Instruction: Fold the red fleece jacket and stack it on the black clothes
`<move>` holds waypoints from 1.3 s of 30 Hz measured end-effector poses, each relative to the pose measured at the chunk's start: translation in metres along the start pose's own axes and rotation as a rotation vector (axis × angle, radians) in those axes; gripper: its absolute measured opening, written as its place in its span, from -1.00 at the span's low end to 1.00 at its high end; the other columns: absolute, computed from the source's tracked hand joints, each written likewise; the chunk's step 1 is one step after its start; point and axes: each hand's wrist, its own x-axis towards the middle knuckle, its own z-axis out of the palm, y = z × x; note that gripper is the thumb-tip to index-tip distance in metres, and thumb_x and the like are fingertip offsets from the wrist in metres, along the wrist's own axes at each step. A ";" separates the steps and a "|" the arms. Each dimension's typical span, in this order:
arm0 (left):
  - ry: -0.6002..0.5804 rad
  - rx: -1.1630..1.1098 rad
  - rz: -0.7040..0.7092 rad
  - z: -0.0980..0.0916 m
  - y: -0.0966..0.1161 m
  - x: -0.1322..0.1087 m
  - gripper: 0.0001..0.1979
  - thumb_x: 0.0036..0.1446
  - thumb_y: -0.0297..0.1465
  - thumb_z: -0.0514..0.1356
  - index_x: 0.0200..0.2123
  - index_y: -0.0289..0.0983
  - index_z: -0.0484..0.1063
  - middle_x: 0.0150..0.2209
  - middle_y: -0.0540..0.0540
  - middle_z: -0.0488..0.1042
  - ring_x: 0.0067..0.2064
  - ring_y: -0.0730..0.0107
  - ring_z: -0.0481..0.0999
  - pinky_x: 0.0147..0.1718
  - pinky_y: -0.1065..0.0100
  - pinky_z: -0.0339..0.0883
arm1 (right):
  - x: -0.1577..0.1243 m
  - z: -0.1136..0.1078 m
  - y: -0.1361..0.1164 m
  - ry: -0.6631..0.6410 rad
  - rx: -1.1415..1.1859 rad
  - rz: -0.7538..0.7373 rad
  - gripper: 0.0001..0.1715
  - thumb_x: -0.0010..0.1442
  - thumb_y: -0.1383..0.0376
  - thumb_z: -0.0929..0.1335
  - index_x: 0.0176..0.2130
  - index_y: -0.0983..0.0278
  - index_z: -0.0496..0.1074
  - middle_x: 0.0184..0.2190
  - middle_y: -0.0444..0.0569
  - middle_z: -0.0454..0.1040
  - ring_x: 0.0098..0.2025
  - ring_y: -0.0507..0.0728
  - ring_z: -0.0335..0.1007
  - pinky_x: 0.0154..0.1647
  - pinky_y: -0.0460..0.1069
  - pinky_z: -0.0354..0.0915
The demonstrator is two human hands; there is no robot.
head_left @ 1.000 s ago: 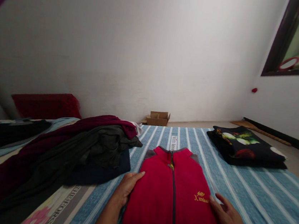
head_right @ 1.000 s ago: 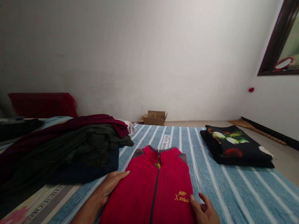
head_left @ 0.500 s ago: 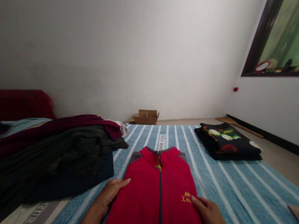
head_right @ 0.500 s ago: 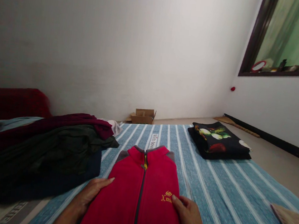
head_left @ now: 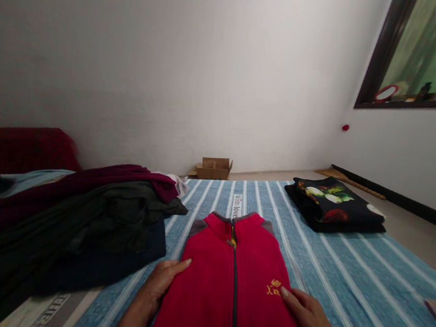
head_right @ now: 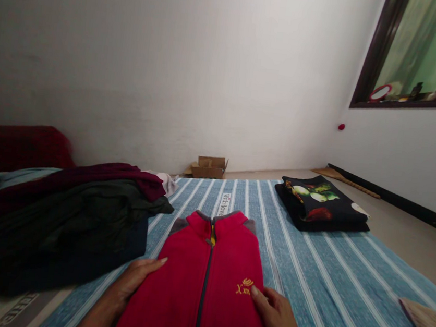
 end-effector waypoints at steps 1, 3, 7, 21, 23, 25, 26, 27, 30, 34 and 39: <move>0.001 0.001 0.004 0.000 -0.001 0.000 -0.64 -0.28 -0.15 0.37 -0.56 -0.34 0.47 -0.52 -0.16 0.56 -0.48 0.19 0.54 -0.44 0.29 0.38 | -0.002 -0.001 0.000 -0.039 0.038 0.003 -0.34 -0.01 -0.14 0.33 -0.17 0.33 0.51 -0.17 0.05 0.53 -0.08 0.29 0.42 -0.07 0.05 0.28; 0.007 0.013 0.021 0.000 -0.002 0.000 -0.64 -0.28 -0.14 0.37 -0.57 -0.35 0.46 -0.54 -0.16 0.55 -0.50 0.21 0.53 -0.46 0.31 0.37 | -0.005 -0.003 0.001 -0.073 0.091 0.011 -0.33 -0.03 -0.09 0.37 -0.07 0.30 0.47 -0.07 0.06 0.48 -0.02 0.30 0.38 -0.01 0.08 0.26; 0.030 0.028 0.030 0.001 -0.003 0.000 -0.62 -0.26 -0.11 0.35 -0.56 -0.35 0.47 -0.54 -0.15 0.55 -0.50 0.22 0.52 -0.47 0.32 0.35 | -0.007 -0.004 0.010 -0.034 0.127 0.019 -0.32 -0.06 0.00 0.42 0.00 0.29 0.41 0.00 0.09 0.43 0.06 0.30 0.31 0.06 0.10 0.22; -0.008 0.011 0.024 -0.001 -0.008 0.003 -0.66 -0.22 -0.13 0.33 -0.51 -0.32 0.51 -0.46 -0.20 0.57 -0.42 0.16 0.55 -0.41 0.29 0.37 | -0.003 0.011 0.024 0.074 0.260 -0.016 -0.32 -0.17 -0.02 0.43 -0.12 0.34 0.46 -0.13 0.16 0.50 -0.06 0.36 0.40 0.00 0.16 0.27; 0.010 0.006 0.029 -0.001 -0.008 0.003 -0.65 -0.23 -0.13 0.33 -0.52 -0.33 0.51 -0.46 -0.20 0.57 -0.43 0.17 0.54 -0.42 0.29 0.37 | -0.003 0.012 0.025 0.077 0.265 -0.006 -0.33 -0.16 -0.01 0.43 -0.13 0.34 0.46 -0.12 0.16 0.50 -0.04 0.36 0.39 0.00 0.15 0.27; 0.034 0.003 0.023 0.001 -0.008 0.003 -0.64 -0.26 -0.13 0.34 -0.53 -0.34 0.50 -0.49 -0.19 0.57 -0.46 0.19 0.53 -0.44 0.30 0.36 | -0.002 0.010 0.027 0.074 0.288 0.010 -0.34 -0.15 0.00 0.44 -0.12 0.33 0.45 -0.11 0.14 0.49 -0.01 0.36 0.37 0.00 0.14 0.28; 0.042 0.001 0.020 0.001 -0.008 0.002 -0.63 -0.27 -0.13 0.35 -0.54 -0.35 0.50 -0.50 -0.19 0.56 -0.48 0.21 0.52 -0.45 0.31 0.35 | -0.002 0.008 0.028 0.057 0.298 0.018 -0.34 -0.15 0.01 0.44 -0.10 0.32 0.44 -0.10 0.13 0.49 0.00 0.36 0.36 0.00 0.14 0.28; 0.049 0.001 0.022 0.001 -0.008 0.002 -0.63 -0.27 -0.12 0.35 -0.55 -0.35 0.49 -0.52 -0.18 0.56 -0.49 0.22 0.52 -0.47 0.31 0.34 | -0.001 0.006 0.029 0.032 0.304 0.024 -0.34 -0.14 0.02 0.45 -0.09 0.32 0.44 -0.10 0.13 0.49 0.01 0.35 0.36 0.01 0.14 0.28; 0.066 0.014 0.057 0.000 -0.010 0.001 -0.61 -0.27 -0.11 0.35 -0.55 -0.35 0.47 -0.55 -0.14 0.54 -0.51 0.25 0.50 -0.51 0.34 0.30 | 0.001 -0.001 0.031 -0.051 0.310 0.044 -0.35 -0.11 0.04 0.46 -0.06 0.32 0.43 -0.07 0.12 0.48 0.02 0.34 0.34 0.04 0.12 0.26; 0.084 0.041 0.083 -0.002 -0.012 0.001 -0.59 -0.27 -0.09 0.35 -0.55 -0.35 0.46 -0.57 -0.12 0.53 -0.53 0.29 0.47 -0.54 0.37 0.27 | 0.001 -0.003 0.031 -0.069 0.352 0.064 -0.33 -0.09 0.05 0.46 -0.04 0.33 0.42 -0.08 0.12 0.48 0.02 0.33 0.35 0.04 0.12 0.27; 0.062 0.041 0.091 -0.002 -0.012 0.002 -0.58 -0.26 -0.08 0.34 -0.52 -0.36 0.47 -0.54 -0.13 0.54 -0.50 0.27 0.50 -0.50 0.37 0.29 | -0.004 0.006 0.027 0.016 0.367 0.046 -0.34 -0.12 0.04 0.46 -0.09 0.35 0.43 -0.12 0.15 0.50 -0.02 0.37 0.38 -0.01 0.15 0.29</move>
